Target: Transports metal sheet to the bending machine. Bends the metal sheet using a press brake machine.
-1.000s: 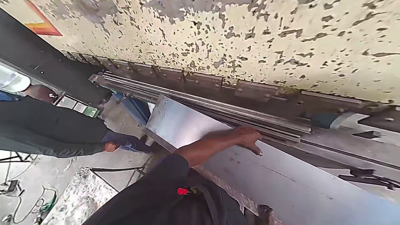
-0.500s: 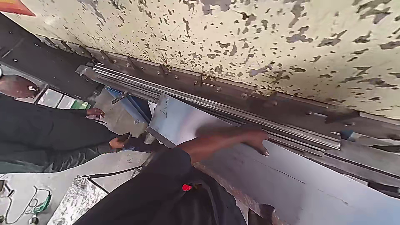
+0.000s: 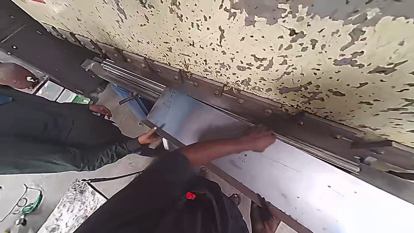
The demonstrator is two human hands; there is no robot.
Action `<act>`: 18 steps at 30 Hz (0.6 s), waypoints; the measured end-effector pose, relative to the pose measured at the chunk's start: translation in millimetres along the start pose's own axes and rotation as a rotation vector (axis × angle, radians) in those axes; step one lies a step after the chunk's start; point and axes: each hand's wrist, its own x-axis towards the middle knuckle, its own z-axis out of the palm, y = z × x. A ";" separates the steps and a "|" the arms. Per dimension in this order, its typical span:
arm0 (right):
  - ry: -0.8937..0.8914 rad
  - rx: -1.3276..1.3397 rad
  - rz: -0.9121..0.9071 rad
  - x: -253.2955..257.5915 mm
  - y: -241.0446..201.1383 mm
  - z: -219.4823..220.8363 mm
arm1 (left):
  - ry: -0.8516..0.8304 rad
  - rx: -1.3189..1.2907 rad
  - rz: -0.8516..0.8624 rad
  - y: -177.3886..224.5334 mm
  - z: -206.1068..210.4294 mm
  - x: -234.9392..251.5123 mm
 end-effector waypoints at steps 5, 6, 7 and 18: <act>-0.176 -0.035 0.161 14.9 23.7 30.2 | -0.012 -0.462 0.235 39.3 -23.5 -134.0; -0.180 -0.094 0.199 16.1 31.1 40.6 | -0.061 -0.633 0.229 34.4 -19.9 -157.9; -0.183 -0.158 0.244 15.9 39.7 47.4 | -0.096 -0.775 0.230 26.1 -6.3 -180.2; -0.154 -0.229 0.814 0.6 166.5 154.8 | 0.090 -1.183 -0.531 -39.9 188.2 -266.6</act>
